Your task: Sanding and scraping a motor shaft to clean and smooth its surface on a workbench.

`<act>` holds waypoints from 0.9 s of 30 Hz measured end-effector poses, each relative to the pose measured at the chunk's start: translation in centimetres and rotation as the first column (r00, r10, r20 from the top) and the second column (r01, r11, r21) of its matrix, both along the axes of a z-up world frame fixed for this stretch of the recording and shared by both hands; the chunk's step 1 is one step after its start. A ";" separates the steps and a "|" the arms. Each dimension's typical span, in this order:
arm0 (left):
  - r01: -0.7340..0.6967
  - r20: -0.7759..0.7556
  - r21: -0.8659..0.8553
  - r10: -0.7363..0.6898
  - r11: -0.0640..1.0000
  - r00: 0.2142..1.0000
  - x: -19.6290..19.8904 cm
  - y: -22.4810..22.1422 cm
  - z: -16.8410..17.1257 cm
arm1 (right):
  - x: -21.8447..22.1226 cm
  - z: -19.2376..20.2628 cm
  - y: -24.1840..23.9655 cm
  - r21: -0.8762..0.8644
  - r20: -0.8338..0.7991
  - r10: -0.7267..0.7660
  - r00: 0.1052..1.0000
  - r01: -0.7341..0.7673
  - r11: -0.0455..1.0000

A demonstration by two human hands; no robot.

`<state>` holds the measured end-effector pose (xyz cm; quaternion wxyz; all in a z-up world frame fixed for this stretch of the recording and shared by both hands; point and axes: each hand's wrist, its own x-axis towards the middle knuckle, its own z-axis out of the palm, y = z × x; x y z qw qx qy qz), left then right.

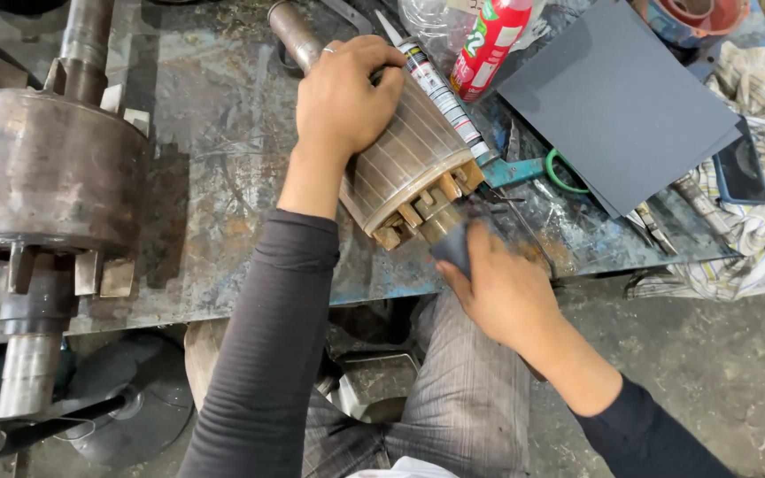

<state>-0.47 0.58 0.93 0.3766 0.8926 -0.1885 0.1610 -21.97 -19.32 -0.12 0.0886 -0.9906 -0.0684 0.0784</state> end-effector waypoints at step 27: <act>-0.007 0.011 -0.023 0.007 1.000 1.000 0.2 -0.5 -0.1 | 0.7 -1.6 -0.7 -0.083 0.044 0.031 0.999 -0.028 0.996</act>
